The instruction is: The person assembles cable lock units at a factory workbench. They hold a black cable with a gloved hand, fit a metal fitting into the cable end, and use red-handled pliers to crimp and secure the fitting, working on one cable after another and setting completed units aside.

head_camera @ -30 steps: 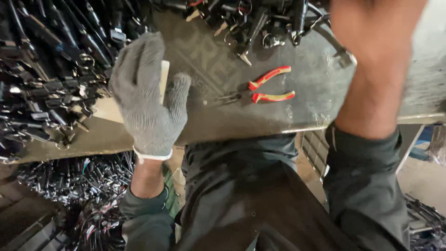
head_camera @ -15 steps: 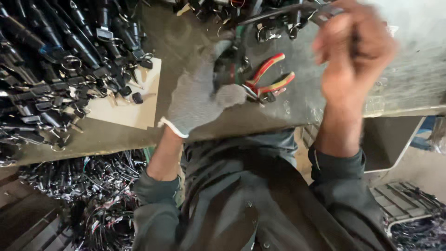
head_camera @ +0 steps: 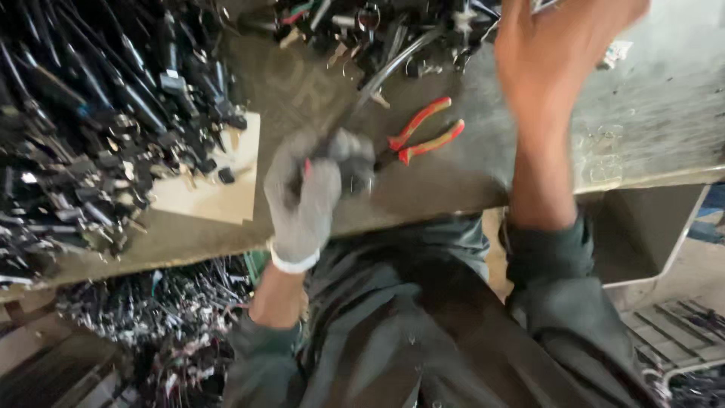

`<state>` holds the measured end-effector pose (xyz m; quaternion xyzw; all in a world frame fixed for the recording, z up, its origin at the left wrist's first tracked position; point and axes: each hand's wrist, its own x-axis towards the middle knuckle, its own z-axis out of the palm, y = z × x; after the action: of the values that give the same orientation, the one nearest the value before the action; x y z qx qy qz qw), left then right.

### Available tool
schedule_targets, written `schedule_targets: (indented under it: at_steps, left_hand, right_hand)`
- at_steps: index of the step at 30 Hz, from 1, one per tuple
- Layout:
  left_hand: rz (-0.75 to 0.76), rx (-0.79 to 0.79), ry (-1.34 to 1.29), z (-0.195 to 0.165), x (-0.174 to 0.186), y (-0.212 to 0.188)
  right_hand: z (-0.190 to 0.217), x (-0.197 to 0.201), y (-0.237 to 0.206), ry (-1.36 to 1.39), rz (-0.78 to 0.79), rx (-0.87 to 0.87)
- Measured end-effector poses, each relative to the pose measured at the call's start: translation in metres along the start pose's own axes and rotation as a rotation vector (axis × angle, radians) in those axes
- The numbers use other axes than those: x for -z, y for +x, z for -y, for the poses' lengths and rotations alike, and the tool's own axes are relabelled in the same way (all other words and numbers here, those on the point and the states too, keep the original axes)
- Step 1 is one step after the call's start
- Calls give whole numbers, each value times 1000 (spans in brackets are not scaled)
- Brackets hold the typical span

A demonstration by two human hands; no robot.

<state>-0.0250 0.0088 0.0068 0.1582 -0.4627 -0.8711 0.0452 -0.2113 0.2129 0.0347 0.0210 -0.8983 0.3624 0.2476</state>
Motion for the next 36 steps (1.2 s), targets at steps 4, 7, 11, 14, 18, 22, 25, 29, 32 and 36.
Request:
schedule_targets:
  at_steps: [4, 7, 11, 14, 18, 22, 25, 29, 32, 36]
  left_hand:
    - [338, 72, 346, -11, -14, -22]
    - [484, -77, 794, 4, -16, -26]
    - [419, -325, 1063, 24, -5, -34]
    - [404, -345, 1246, 36, 4, -22]
    - [671, -246, 820, 26, 16, -14]
    - [172, -160, 88, 3, 21, -20]
    - [73, -232, -246, -2, 9, -23]
    - [151, -306, -127, -3, -15, -20]
    - [56, -260, -167, -8, -25, -22]
    - [321, -265, 92, 13, -37, -35]
  right_hand:
    - [13, 37, -84, 519, 822, 2]
    - [9, 45, -126, 1170, 998, -274]
    - [25, 46, -143, 1743, 777, -740]
    - [44, 55, -146, 1300, 690, -326]
    - [49, 77, -134, 1193, 901, 250]
    - [58, 85, -114, 603, 925, 519]
    - [75, 68, -119, 222, 895, 531]
    - [67, 51, -125, 343, 808, 437]
    - [52, 56, -116, 292, 753, 442]
    - [66, 83, -86, 769, 860, 287]
